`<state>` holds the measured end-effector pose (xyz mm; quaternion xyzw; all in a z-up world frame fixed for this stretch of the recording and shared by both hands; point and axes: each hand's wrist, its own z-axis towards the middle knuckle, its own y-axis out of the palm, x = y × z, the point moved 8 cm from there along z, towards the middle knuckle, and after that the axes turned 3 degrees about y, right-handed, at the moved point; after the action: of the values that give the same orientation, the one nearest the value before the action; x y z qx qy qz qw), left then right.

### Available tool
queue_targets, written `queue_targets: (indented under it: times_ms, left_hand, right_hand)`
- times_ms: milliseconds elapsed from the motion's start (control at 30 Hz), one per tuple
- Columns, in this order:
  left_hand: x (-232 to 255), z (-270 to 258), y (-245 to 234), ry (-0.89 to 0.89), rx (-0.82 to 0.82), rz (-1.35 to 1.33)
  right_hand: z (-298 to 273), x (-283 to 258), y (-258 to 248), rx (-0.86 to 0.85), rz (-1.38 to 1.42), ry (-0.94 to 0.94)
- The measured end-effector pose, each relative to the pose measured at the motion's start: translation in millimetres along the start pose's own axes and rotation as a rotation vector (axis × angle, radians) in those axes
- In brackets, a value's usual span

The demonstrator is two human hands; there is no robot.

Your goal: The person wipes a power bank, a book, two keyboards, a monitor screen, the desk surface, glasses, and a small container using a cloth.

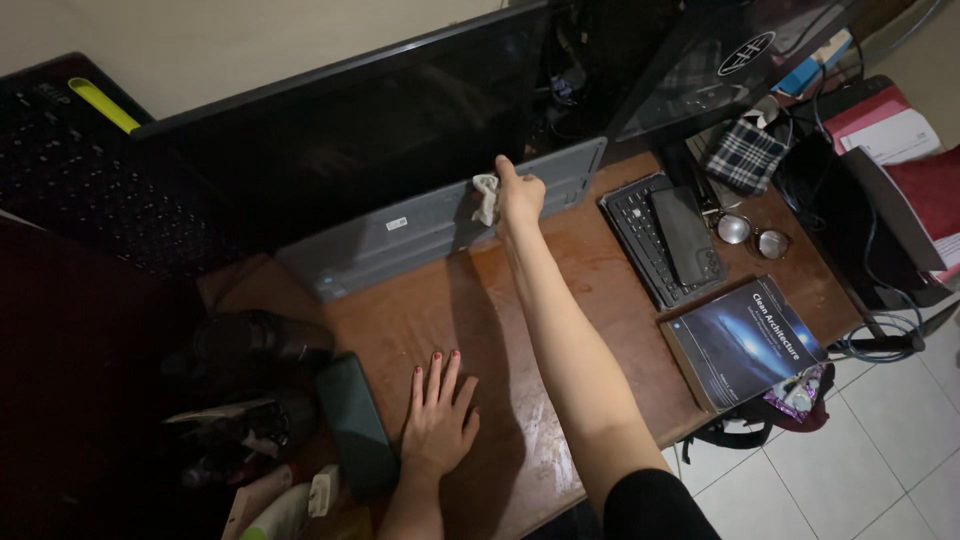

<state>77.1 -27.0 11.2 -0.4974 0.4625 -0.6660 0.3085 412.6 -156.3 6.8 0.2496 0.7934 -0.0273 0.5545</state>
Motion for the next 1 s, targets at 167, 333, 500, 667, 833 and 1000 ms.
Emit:
queue_targets:
  times_ms: [167,333,500,667,833,1000]
  left_hand:
    - [-2.2,1.5,-0.9,-0.007,-0.003,-0.001]
    - [-5.3,4.0,9.0,-0.059,-0.175,-0.001]
    - [-5.5,5.2,11.2,-0.049,-0.199,0.013]
    - [-6.4,4.5,15.3,-0.052,-0.172,0.004]
    - [-7.9,4.9,18.6,-0.057,-0.184,0.0]
    - [-7.9,3.5,22.3,-0.057,-0.177,0.013]
  right_hand:
    - [2.3,2.7,-5.3,-0.006,-0.037,-0.051]
    - [-17.4,4.2,-24.1,-0.04,0.004,-0.016]
    - [-44.8,-8.9,-116.7,0.179,-0.379,-0.108]
    - [-74.3,-20.9,-143.2,0.115,-1.395,-0.737]
    - [-77.2,-0.8,-199.9,0.063,-1.652,-0.488]
    - [-90.0,-8.4,-255.8,0.292,-1.461,-0.71]
